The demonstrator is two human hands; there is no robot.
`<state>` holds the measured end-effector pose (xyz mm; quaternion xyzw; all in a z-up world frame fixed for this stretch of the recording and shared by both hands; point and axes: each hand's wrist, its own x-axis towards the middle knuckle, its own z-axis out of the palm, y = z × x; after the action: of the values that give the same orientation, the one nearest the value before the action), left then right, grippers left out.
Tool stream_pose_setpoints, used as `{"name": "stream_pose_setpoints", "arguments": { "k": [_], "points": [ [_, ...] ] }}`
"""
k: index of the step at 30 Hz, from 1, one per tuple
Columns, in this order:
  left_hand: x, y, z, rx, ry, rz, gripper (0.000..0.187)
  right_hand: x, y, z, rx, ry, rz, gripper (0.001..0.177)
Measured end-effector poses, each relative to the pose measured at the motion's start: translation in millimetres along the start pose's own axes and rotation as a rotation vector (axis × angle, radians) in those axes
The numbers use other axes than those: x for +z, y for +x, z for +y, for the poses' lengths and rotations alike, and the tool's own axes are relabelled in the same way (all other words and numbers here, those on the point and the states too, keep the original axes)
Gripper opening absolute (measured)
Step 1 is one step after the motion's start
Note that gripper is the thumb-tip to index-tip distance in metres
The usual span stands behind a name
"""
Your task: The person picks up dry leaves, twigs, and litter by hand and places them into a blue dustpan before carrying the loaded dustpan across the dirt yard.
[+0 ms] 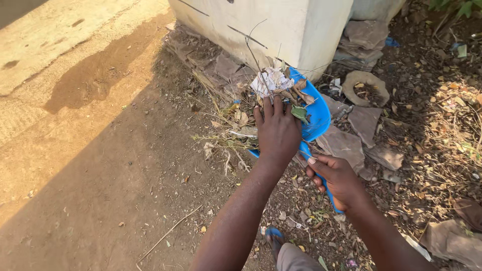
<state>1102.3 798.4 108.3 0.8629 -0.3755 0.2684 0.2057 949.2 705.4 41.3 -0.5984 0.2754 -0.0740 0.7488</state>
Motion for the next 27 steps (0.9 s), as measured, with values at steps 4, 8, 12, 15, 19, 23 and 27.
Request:
{"name": "stream_pose_setpoints", "arguments": {
  "k": [4, 8, 12, 15, 19, 23, 27],
  "points": [
    [19.8, 30.8, -77.9, -0.016, 0.038, -0.006, 0.039, 54.0, 65.9, -4.7, -0.015, 0.019, -0.056, 0.032],
    [31.9, 74.6, -163.0, -0.048, 0.094, 0.038, 0.040, 121.2, 143.5, -20.6, -0.023, 0.043, -0.125, 0.030],
    [31.1, 122.0, -249.6, -0.054, 0.134, 0.112, 0.038, 190.3, 213.6, -53.1, -0.056, 0.036, -0.213, 0.029],
    [26.4, 151.2, -300.5, -0.084, 0.164, 0.115, 0.036, 237.4, 245.7, -73.5, -0.072, 0.027, -0.212, 0.029],
    [34.9, 179.1, -360.9, -0.096, 0.160, 0.092, 0.034, 284.1, 292.4, -87.8, -0.076, 0.032, -0.231, 0.028],
    [68.8, 197.1, -427.3, -0.108, 0.089, 0.066, 0.030, 328.0, 350.1, -78.1, -0.047, -0.018, -0.185, 0.025],
    [125.6, 196.9, -493.4, -0.081, 0.019, -0.065, 0.033, 365.2, 406.2, -35.7, 0.001, -0.032, -0.110, 0.023]
  ]
}}
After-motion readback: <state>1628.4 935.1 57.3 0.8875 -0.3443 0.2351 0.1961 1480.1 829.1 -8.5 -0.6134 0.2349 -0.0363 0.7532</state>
